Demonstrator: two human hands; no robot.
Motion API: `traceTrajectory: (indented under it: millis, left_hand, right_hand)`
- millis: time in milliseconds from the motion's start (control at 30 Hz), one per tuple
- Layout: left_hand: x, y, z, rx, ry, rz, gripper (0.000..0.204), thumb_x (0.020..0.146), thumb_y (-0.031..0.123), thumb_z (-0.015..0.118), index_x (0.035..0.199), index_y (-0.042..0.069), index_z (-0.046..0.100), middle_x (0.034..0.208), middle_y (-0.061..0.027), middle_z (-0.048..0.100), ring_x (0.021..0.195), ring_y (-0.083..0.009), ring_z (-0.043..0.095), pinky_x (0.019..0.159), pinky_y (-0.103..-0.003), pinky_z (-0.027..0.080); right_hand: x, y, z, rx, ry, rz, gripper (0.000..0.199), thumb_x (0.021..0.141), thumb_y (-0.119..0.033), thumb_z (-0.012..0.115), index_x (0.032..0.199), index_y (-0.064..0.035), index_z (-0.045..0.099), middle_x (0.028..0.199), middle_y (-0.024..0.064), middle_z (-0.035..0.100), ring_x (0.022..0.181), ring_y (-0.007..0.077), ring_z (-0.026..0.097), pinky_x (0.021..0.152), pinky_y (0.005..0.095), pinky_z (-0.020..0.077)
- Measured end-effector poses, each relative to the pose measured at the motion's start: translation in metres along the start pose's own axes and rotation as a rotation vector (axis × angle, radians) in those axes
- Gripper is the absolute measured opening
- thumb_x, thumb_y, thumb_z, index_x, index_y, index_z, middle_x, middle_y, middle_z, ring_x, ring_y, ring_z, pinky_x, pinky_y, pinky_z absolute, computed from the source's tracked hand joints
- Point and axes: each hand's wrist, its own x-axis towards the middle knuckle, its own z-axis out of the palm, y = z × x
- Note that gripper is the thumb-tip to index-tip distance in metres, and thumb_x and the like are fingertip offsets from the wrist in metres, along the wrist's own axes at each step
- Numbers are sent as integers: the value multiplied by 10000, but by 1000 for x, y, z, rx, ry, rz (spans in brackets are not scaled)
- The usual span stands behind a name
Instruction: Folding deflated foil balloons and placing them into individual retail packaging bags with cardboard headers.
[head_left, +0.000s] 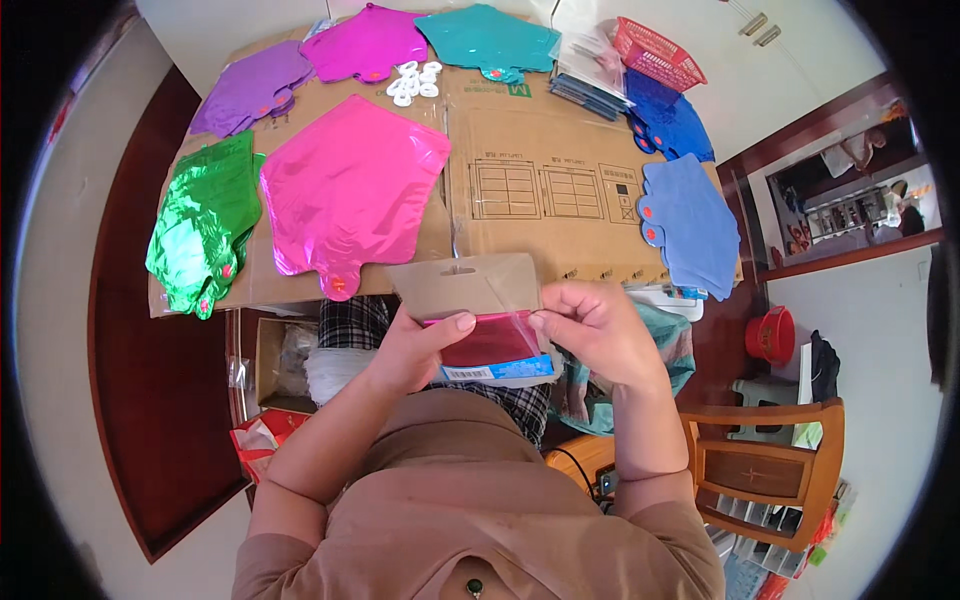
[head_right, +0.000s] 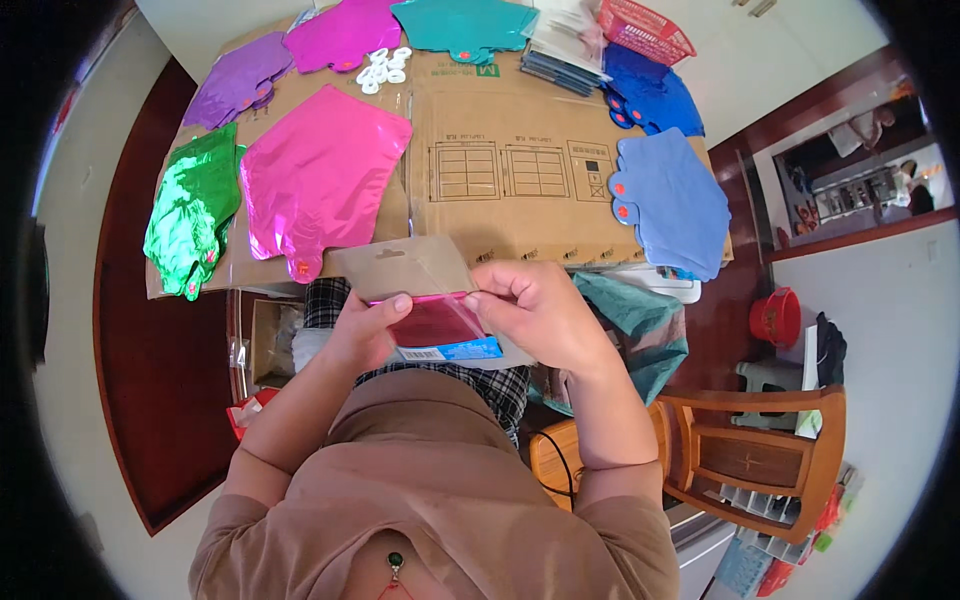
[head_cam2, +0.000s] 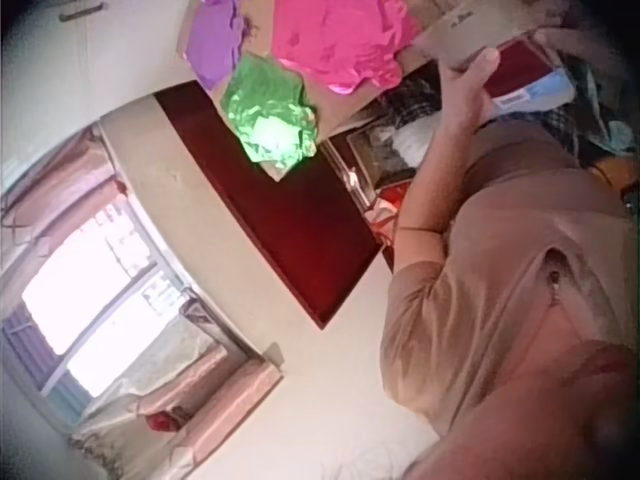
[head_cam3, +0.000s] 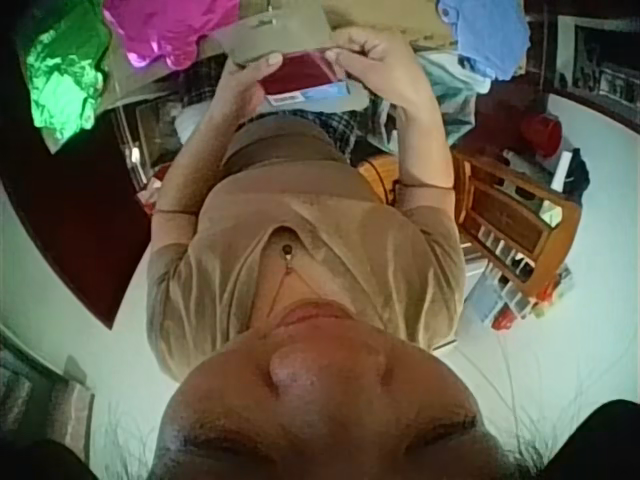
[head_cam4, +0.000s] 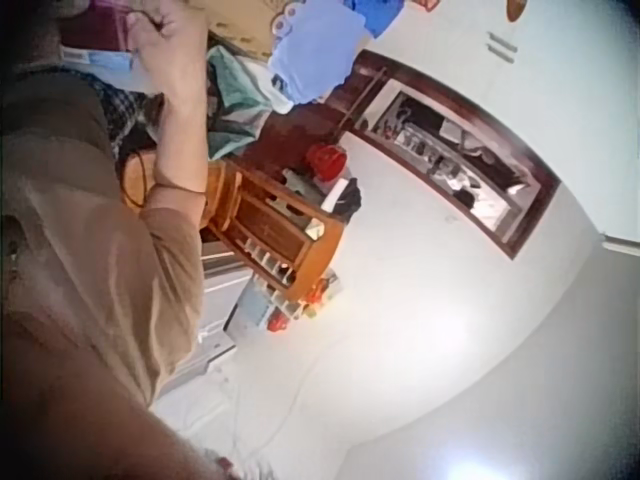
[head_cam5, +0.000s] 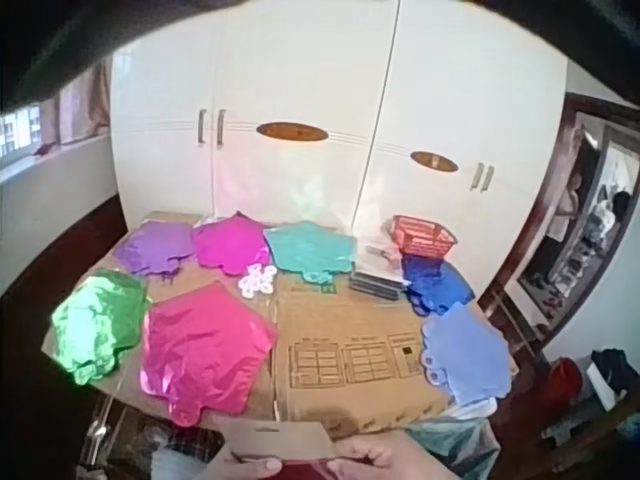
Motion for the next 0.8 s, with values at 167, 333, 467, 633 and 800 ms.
traceTrajectory:
  millis: [167, 333, 467, 633, 800]
  left_hand:
    - [5, 9, 11, 215, 99, 31, 272, 887, 92, 652, 1145, 15, 618, 1071, -42, 652, 964, -121, 602, 858, -302, 493]
    - [3, 12, 22, 511, 162, 127, 210, 916, 108, 624, 1087, -8, 662, 994, -34, 676, 892, -84, 589, 796, -256, 491]
    - [0, 15, 33, 688, 139, 188, 235, 921, 117, 625, 1107, -23, 659, 1008, -43, 685, 897, -81, 589, 800, -258, 490]
    - [-2, 7, 40, 810, 134, 282, 222, 917, 100, 628, 1094, -27, 664, 980, -35, 696, 878, -82, 597, 791, -261, 494]
    - [0, 5, 38, 843, 152, 334, 209, 910, 88, 631, 1080, -28, 670, 959, -30, 694, 858, -79, 597, 772, -256, 494]
  right_hand:
    - [8, 21, 5, 11, 157, 39, 159, 865, -29, 620, 1016, 17, 634, 778, -5, 653, 700, 56, 564, 651, 247, 480]
    - [15, 9, 27, -411, 478, -385, 409, 781, -96, 690, 1138, 7, 519, 813, 119, 653, 729, 250, 657, 664, 360, 518]
    - [22, 21, 29, -426, 451, -270, 522, 746, -96, 677, 1196, -1, 431, 811, 187, 624, 755, 363, 647, 682, 420, 518]
    - [22, 25, 35, -511, 517, -258, 580, 748, -41, 612, 1265, -23, 348, 858, 220, 623, 756, 419, 631, 694, 451, 512]
    - [19, 27, 31, -287, 482, -285, 554, 787, -8, 596, 1294, -25, 374, 877, 192, 638, 771, 323, 658, 711, 390, 521]
